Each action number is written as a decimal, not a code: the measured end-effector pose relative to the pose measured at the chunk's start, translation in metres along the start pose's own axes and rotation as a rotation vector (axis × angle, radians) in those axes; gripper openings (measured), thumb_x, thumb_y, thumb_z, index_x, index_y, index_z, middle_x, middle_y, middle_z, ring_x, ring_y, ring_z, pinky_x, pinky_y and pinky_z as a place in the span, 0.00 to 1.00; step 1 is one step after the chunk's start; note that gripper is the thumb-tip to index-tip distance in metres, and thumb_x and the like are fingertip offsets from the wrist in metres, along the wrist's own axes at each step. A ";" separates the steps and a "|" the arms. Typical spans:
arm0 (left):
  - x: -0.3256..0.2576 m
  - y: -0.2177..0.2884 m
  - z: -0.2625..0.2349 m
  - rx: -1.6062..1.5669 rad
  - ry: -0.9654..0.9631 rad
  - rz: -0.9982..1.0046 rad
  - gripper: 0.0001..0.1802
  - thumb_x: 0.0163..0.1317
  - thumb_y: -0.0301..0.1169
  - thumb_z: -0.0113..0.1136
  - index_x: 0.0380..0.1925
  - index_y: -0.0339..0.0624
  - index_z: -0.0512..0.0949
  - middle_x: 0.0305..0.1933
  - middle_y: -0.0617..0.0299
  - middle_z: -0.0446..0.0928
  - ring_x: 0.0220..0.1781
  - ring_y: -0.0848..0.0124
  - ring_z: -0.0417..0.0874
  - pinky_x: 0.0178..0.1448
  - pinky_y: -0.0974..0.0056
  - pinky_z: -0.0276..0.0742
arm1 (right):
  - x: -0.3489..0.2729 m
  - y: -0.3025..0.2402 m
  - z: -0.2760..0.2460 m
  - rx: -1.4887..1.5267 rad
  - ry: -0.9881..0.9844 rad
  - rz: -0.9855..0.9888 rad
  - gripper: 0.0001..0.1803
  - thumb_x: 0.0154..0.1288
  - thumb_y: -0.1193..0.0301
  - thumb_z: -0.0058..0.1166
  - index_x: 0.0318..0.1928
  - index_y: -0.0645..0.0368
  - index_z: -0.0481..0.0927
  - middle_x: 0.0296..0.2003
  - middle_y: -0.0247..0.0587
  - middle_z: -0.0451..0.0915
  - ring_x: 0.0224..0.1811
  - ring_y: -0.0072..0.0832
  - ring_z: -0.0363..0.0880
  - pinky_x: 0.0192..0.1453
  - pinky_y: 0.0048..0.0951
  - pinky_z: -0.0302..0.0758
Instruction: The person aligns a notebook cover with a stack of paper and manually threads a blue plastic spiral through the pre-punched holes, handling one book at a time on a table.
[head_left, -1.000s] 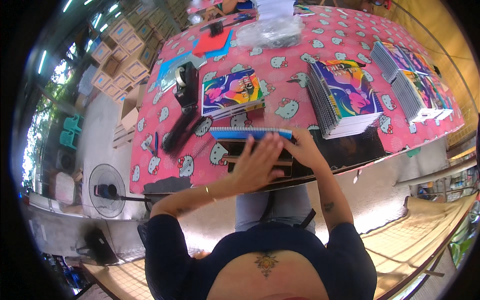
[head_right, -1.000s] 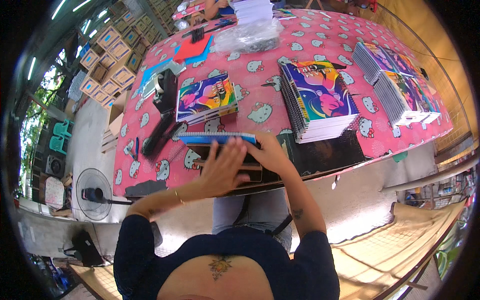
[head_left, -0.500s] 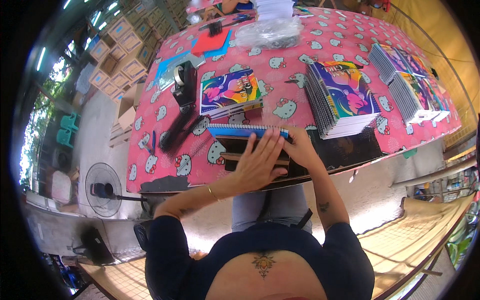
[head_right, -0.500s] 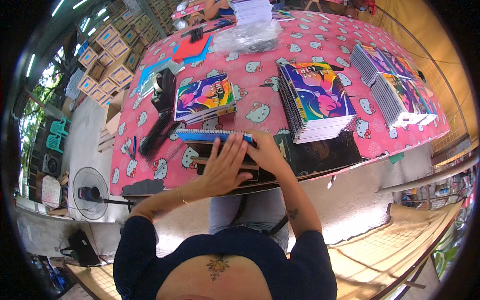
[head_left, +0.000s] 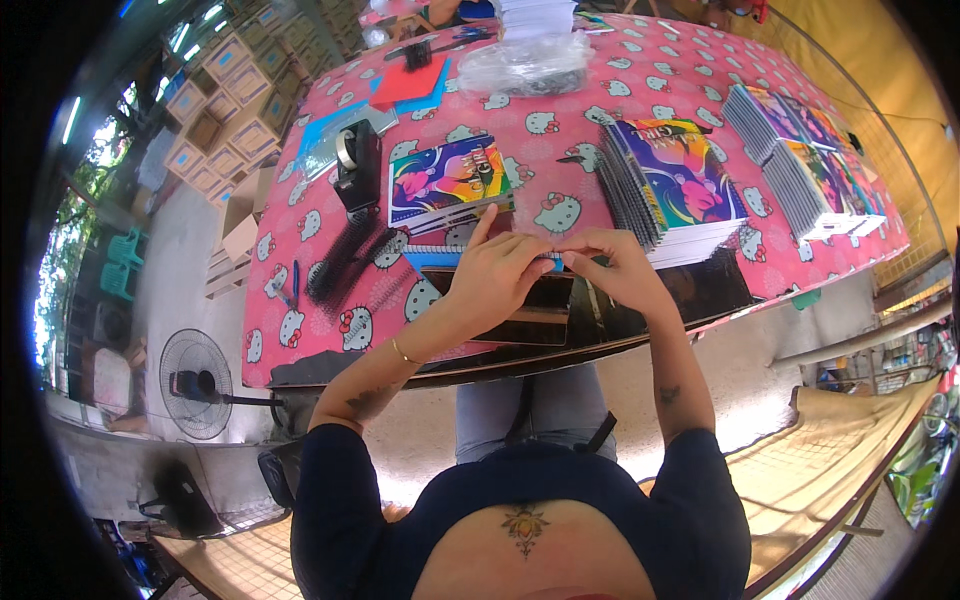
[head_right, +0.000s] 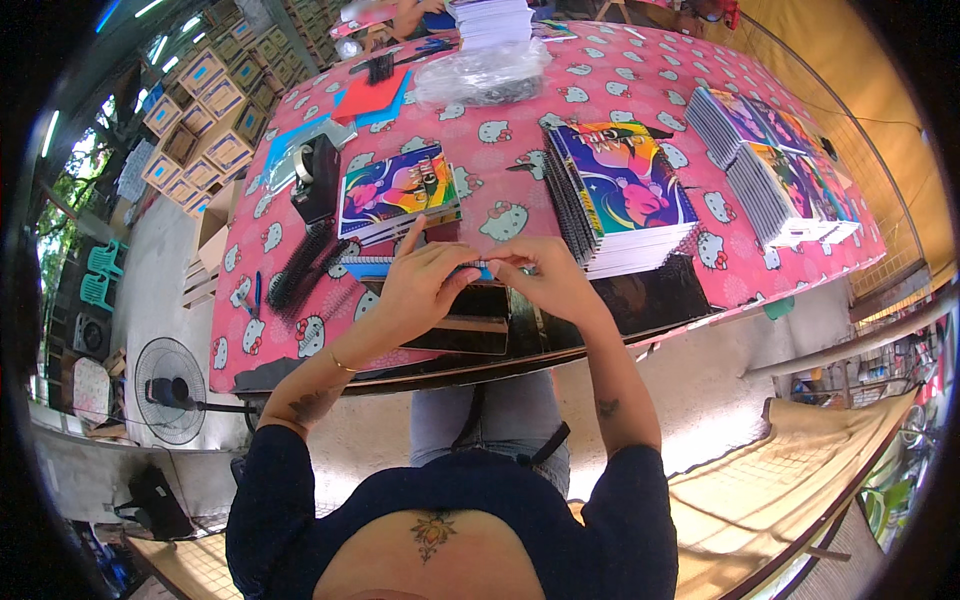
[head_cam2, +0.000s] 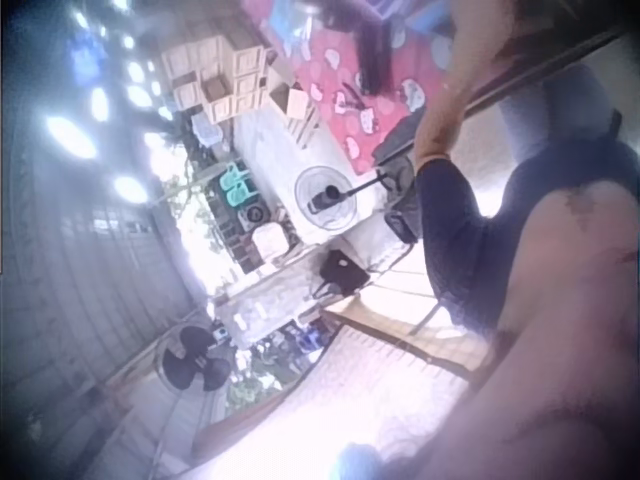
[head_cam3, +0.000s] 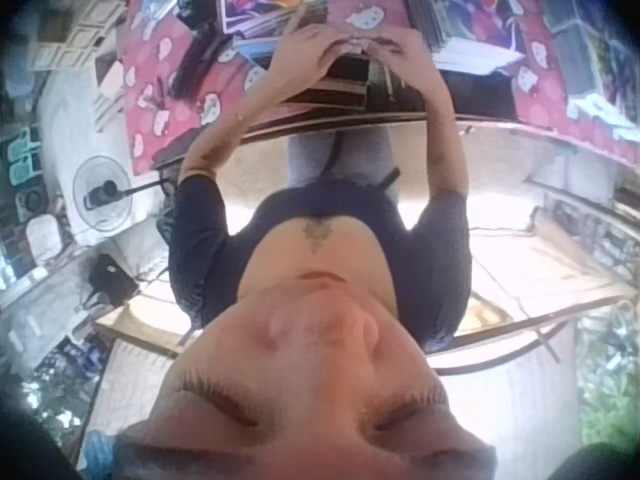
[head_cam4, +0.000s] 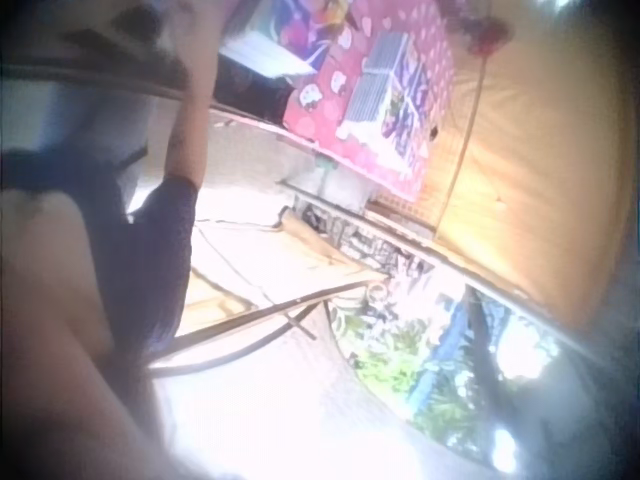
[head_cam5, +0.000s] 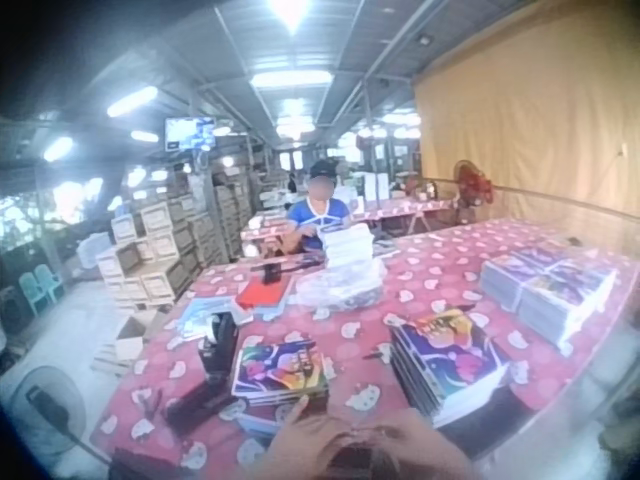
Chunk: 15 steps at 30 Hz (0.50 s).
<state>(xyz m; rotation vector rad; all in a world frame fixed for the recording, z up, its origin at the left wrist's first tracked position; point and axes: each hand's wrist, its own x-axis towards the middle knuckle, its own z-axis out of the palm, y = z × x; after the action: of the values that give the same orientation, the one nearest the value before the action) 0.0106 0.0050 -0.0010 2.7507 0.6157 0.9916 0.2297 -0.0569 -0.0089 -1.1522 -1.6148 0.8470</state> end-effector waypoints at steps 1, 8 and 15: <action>0.000 0.000 -0.001 -0.007 -0.006 0.000 0.11 0.66 0.34 0.66 0.45 0.43 0.81 0.43 0.60 0.86 0.48 0.59 0.86 0.78 0.41 0.57 | 0.004 0.002 -0.004 -0.015 -0.038 -0.002 0.11 0.68 0.73 0.62 0.46 0.68 0.86 0.34 0.43 0.86 0.36 0.22 0.84 0.45 0.29 0.80; 0.002 0.002 -0.012 0.025 -0.053 -0.047 0.13 0.65 0.36 0.65 0.45 0.42 0.81 0.38 0.57 0.83 0.45 0.56 0.84 0.68 0.45 0.70 | 0.023 -0.009 -0.010 -0.141 -0.147 -0.283 0.08 0.61 0.74 0.64 0.39 0.65 0.83 0.30 0.44 0.82 0.33 0.32 0.83 0.38 0.32 0.76; 0.002 0.012 -0.031 0.154 -0.181 -0.026 0.15 0.61 0.24 0.62 0.49 0.41 0.80 0.42 0.53 0.84 0.44 0.51 0.84 0.55 0.51 0.77 | 0.013 -0.007 0.031 -0.370 0.251 -0.261 0.07 0.59 0.74 0.65 0.35 0.61 0.79 0.31 0.46 0.80 0.36 0.43 0.83 0.39 0.38 0.76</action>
<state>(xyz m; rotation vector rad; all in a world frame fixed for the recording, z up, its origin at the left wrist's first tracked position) -0.0039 -0.0046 0.0271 2.9139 0.7230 0.7070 0.1962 -0.0471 -0.0081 -1.2092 -1.7027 0.2291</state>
